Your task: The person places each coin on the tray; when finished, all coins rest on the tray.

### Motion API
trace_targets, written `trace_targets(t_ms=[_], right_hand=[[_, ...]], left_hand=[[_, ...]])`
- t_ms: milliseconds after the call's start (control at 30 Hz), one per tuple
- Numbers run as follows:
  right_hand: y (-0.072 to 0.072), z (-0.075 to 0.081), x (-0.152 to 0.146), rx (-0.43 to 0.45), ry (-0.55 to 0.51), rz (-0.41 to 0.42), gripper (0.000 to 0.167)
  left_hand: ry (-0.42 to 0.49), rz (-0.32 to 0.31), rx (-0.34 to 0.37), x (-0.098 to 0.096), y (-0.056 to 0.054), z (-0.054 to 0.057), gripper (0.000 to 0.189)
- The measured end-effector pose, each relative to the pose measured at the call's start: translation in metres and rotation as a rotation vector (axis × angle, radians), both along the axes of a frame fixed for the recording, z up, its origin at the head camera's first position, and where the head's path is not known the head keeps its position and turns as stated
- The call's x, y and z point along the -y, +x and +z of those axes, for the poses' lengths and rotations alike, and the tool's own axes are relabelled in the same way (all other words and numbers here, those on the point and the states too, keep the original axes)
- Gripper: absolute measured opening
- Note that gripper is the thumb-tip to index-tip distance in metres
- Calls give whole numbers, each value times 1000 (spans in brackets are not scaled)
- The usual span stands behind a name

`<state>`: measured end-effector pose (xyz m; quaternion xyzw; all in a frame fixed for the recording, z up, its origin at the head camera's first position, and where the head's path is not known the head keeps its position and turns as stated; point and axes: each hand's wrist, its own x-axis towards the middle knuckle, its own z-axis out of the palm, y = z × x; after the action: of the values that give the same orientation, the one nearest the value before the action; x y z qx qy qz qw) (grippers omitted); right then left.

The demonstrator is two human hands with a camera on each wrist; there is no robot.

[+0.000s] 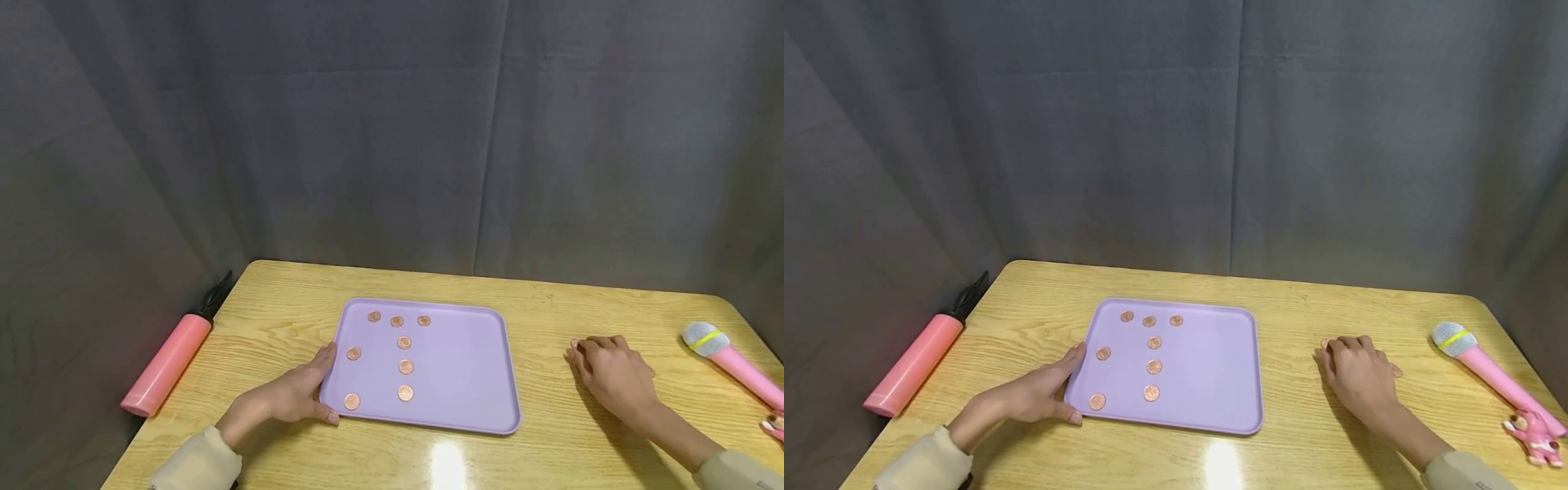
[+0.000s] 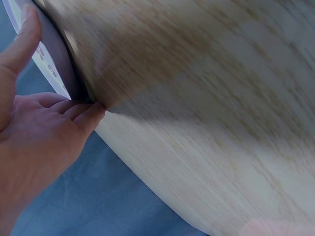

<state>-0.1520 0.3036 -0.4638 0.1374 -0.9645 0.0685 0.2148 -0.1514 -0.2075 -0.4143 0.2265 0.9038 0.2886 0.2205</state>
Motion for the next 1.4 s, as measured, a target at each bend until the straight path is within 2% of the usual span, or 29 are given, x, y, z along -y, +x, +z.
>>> trace_targets(t_ms=[33,100,400,533,667,767,900,1033,1167,1400], right_hand=[[-5,1,-2,-34,-20,8,20],[-12,3,-7,-38,-65,8,17],[-32,15,-23,321,-205,-81,21],[-39,24,-25,406,-205,-79,23],[-46,32,-23,453,-206,-60,22],[-51,34,-15,455,-228,-41,20],[-58,36,8,406,-280,-26,16],[-67,42,41,340,-332,3,13],[-76,48,80,323,-357,62,10],[-83,49,149,302,-319,183,7]], left_hand=[[3,-4,-2,0,0,0,113],[9,-14,-2,-1,-1,0,113],[16,-11,12,-2,-1,0,114],[10,2,13,-2,0,1,114],[7,12,10,-2,0,1,114],[8,11,11,-1,0,1,115],[10,7,16,0,1,0,115],[5,10,15,-1,2,-1,115],[-1,11,13,-1,2,-1,115],[-4,16,1,0,1,-1,115]])
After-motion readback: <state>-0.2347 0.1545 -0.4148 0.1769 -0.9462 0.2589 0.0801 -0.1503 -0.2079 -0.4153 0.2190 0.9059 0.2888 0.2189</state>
